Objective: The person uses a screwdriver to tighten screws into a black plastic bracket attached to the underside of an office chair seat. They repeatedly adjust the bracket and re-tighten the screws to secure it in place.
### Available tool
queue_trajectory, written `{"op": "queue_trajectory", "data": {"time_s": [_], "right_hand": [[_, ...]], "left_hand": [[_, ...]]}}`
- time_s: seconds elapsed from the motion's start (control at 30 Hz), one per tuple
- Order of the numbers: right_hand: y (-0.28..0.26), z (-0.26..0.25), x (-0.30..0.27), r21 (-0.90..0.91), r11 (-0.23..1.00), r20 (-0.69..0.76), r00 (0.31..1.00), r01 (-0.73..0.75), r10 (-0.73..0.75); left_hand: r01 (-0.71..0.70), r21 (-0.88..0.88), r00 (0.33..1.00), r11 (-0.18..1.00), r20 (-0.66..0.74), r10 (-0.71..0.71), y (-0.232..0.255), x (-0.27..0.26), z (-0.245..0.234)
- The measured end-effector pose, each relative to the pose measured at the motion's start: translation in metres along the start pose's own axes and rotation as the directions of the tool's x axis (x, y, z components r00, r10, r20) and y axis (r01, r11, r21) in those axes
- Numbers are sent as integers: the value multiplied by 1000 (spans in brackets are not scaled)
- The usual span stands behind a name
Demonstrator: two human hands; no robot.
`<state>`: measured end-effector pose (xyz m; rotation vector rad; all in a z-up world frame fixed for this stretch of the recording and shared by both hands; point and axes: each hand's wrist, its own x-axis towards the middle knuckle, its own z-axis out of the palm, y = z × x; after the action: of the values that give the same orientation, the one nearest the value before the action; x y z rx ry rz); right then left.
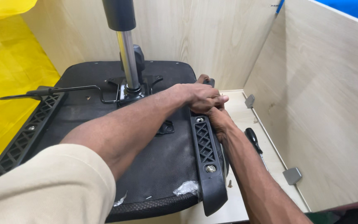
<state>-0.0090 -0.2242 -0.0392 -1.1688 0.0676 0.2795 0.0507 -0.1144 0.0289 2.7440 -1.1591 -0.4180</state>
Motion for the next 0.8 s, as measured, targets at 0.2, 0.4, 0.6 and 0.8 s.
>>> {"op": "queue_trajectory", "data": {"time_s": [0.2, 0.4, 0.6, 0.8], "right_hand": [[8, -10, 7, -80, 994, -57, 996, -74, 70], [4, -7, -4, -115, 986, -24, 992, -124, 122], [0, -17, -23, 129, 987, 153, 986, -94, 74], [4, -13, -10, -40, 986, 137, 976, -163, 167]], "left_hand": [[-24, 168, 1000, 985, 12, 23, 1, -11, -7], [-88, 130, 996, 988, 9, 88, -6, -9, -4], [-307, 257, 934, 916, -103, 342, -28, -7, -6], [-301, 303, 939, 904, -72, 336, -28, -3, -6]]}}
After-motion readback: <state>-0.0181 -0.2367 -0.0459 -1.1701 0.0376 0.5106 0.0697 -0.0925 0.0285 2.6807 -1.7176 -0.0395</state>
